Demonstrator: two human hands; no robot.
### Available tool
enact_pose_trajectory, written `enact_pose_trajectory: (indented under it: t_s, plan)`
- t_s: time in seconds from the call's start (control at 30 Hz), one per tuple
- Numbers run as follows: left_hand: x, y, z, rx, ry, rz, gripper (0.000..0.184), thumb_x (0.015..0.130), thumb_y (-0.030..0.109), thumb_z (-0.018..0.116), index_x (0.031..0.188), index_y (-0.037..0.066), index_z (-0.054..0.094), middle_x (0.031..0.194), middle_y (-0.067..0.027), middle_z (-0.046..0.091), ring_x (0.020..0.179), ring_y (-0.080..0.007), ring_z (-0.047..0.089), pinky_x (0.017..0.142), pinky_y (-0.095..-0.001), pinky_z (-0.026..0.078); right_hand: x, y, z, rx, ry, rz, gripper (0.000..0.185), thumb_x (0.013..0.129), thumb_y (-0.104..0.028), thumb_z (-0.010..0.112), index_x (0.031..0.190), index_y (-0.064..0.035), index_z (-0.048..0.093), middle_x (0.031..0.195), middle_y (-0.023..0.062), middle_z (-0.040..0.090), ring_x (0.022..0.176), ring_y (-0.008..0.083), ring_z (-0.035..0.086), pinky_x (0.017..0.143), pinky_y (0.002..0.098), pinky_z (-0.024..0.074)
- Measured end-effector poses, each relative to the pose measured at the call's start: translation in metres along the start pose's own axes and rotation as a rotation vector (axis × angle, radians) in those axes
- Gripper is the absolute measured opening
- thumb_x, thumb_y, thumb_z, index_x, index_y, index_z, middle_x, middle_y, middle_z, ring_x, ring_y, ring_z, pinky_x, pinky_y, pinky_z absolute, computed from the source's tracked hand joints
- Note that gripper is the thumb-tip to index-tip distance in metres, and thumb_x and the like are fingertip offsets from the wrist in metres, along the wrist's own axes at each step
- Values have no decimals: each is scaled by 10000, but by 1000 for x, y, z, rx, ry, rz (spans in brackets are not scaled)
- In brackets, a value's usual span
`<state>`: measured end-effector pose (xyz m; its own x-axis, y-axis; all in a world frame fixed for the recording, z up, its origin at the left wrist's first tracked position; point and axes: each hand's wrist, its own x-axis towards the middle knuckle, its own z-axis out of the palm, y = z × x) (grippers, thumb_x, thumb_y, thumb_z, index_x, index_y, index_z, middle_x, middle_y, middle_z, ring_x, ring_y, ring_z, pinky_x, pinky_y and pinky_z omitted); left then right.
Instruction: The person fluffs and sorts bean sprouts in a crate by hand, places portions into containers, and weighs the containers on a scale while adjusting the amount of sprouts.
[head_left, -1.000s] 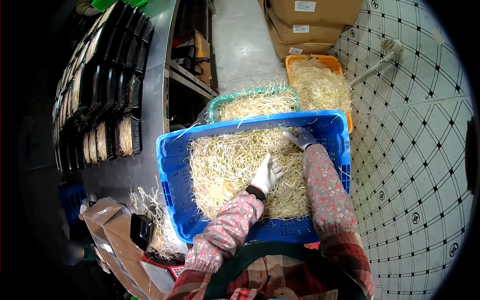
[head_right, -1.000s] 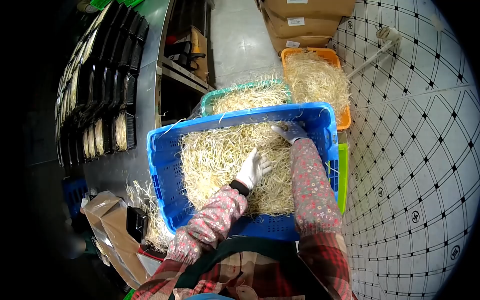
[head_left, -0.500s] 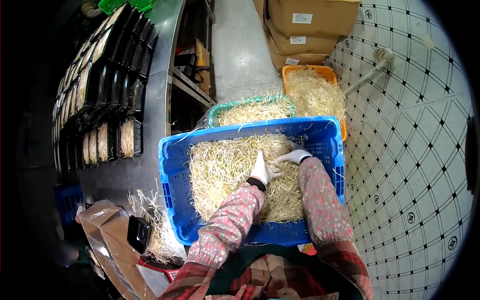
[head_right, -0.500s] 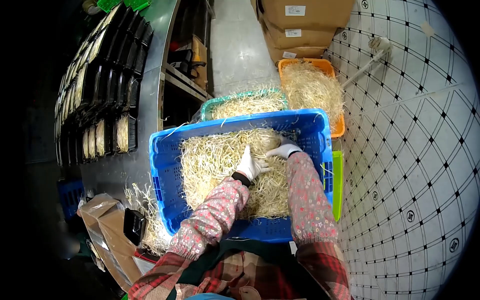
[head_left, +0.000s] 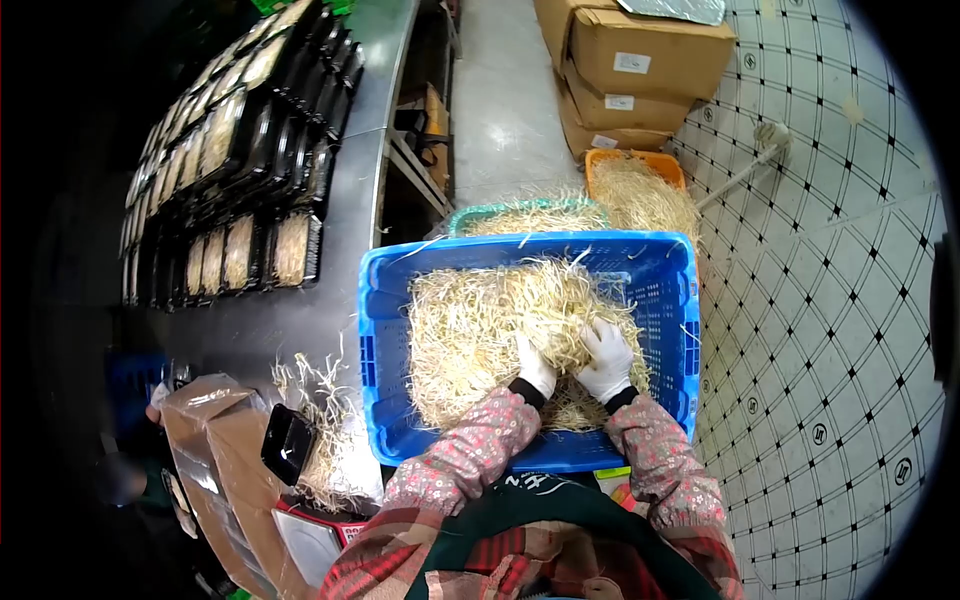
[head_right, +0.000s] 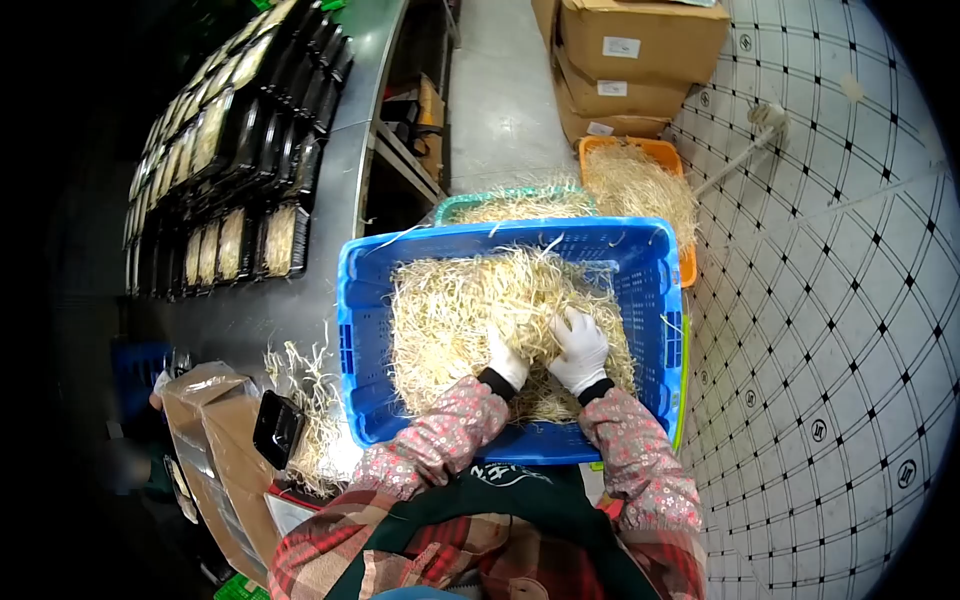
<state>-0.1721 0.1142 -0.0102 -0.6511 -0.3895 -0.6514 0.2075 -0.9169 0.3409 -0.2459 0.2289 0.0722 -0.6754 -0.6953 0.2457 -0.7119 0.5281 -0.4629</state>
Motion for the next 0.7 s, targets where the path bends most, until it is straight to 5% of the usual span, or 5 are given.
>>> enact_pose_trajectory:
  t_s: [0.17, 0.33, 0.47, 0.6, 0.7]
  plan:
    - [-34, 65, -27, 31, -69, 77, 510, 1062, 454, 338, 1298, 58, 556, 1190, -113, 664, 1018, -243, 656, 865, -399, 549, 14, -26, 20, 83, 88, -335, 743, 581, -170, 760, 1306, -210, 601, 1140, 133, 558, 1037, 366, 559, 841, 464, 471]
    - [-44, 138, -124, 2007, 148, 832, 421, 982, 321, 478, 1181, -37, 576, 1215, -301, 598, 1114, -471, 558, 963, -522, 464, 17, -35, 67, -132, -725, -199, 838, 744, -421, 819, 1458, -230, 425, 1515, 196, 331, 1423, 413, 290, 1105, 543, 346]
    - [-95, 164, -116, 2320, -176, 478, 564, 947, 364, 541, 1368, -8, 499, 1405, -258, 505, 1315, -436, 439, 1120, -531, 314, 29, -43, 48, -49, -814, -205, 882, 779, -424, 797, 1521, -259, 350, 1589, 200, 225, 1462, 438, 213, 1149, 544, 306]
    - [-120, 161, -129, 2351, -295, 413, 657, 945, 405, 534, 1468, 29, 408, 1499, -236, 417, 1396, -429, 354, 1156, -534, 263, 51, -19, 13, 490, -652, 0, 484, 867, -379, 713, 1317, -214, 644, 1362, 135, 604, 1258, 307, 562, 1083, 404, 430]
    - [-129, 164, -133, 2367, -385, 409, 664, 941, 412, 541, 1479, 48, 403, 1541, -214, 368, 1422, -421, 321, 1165, -540, 248, 78, -14, 8, 524, -595, 351, 557, 851, -401, 730, 1334, -146, 623, 1382, 117, 593, 1285, 280, 542, 1089, 386, 424]
